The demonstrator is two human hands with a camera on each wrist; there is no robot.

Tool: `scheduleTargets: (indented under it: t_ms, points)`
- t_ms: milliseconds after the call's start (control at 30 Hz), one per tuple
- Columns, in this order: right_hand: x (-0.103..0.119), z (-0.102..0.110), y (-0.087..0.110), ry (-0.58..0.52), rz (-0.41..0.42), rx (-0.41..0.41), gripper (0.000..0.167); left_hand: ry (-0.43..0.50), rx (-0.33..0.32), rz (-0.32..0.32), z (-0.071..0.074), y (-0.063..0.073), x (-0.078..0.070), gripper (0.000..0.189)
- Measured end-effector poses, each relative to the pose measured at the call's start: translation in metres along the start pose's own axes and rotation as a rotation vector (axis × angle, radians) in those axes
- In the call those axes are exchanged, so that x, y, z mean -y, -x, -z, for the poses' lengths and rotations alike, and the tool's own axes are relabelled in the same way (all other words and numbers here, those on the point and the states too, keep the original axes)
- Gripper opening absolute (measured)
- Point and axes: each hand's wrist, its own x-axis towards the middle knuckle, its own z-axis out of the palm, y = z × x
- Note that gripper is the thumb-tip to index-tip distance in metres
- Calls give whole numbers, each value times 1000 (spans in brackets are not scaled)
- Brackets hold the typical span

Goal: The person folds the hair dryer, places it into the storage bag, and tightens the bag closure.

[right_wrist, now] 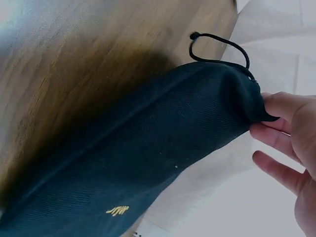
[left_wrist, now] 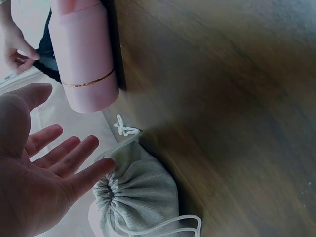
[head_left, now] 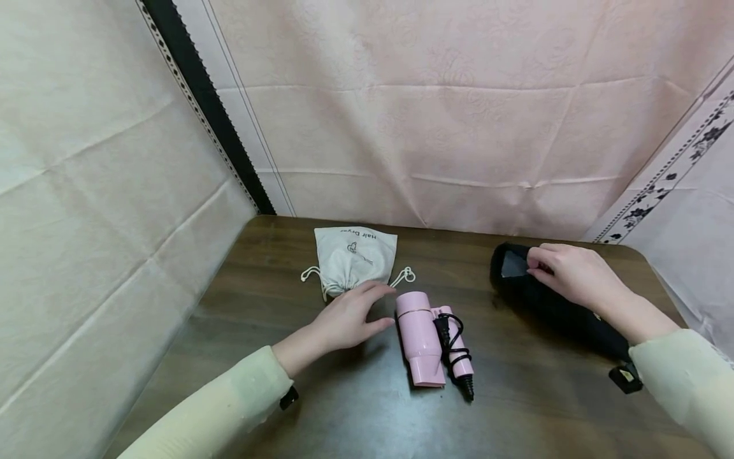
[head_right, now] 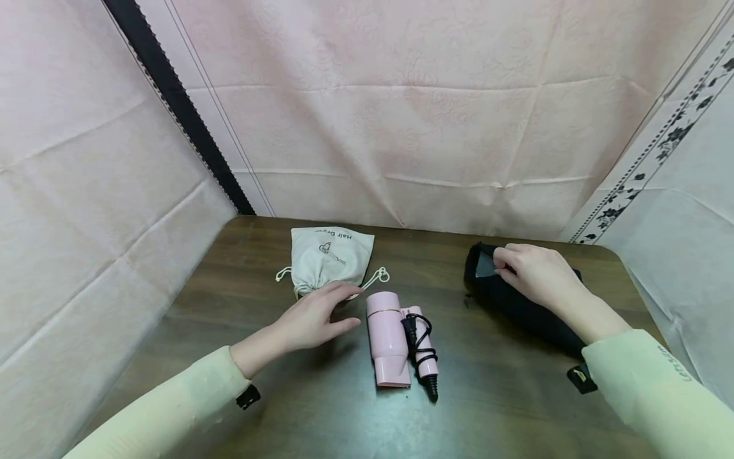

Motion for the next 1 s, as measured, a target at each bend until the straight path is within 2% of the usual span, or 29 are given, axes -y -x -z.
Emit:
scheduleTargets:
  t_ms: [167,233,267,333,433,500,533,733,767,833,867,1000]
  points:
    - [7,6,-1,9,112,-60,10,-3,7,10,0,1,3,55]
    - [11,9,-1,8,133,-65,8,-9,11,16,0,2,5,55]
    - [12,10,0,6,137,-66,16,-7,12,16,0,2,5,55]
    - [14,11,4,4,124,-60,9,-10,13,14,0,2,6,54]
    - [14,10,13,6,79,-38,34,-21,19,8,1,2,5,53]
    - [13,8,21,7,44,-12,47,-22,21,3,2,3,3,53]
    - [13,7,26,8,27,6,49,-22,24,0,3,2,2,53]
    - [13,-4,49,-15,7,62,43,-15,38,0,0,2,-4,54]
    - [13,-6,52,-24,15,56,39,-13,40,1,0,2,-5,54]
    - [14,-11,56,-28,35,33,21,-8,44,2,-2,3,-6,54]
    - [15,-13,58,-29,41,22,24,-5,44,2,-2,3,-7,54]
    - [18,-22,59,-7,55,4,72,3,47,-4,-5,4,-9,55]
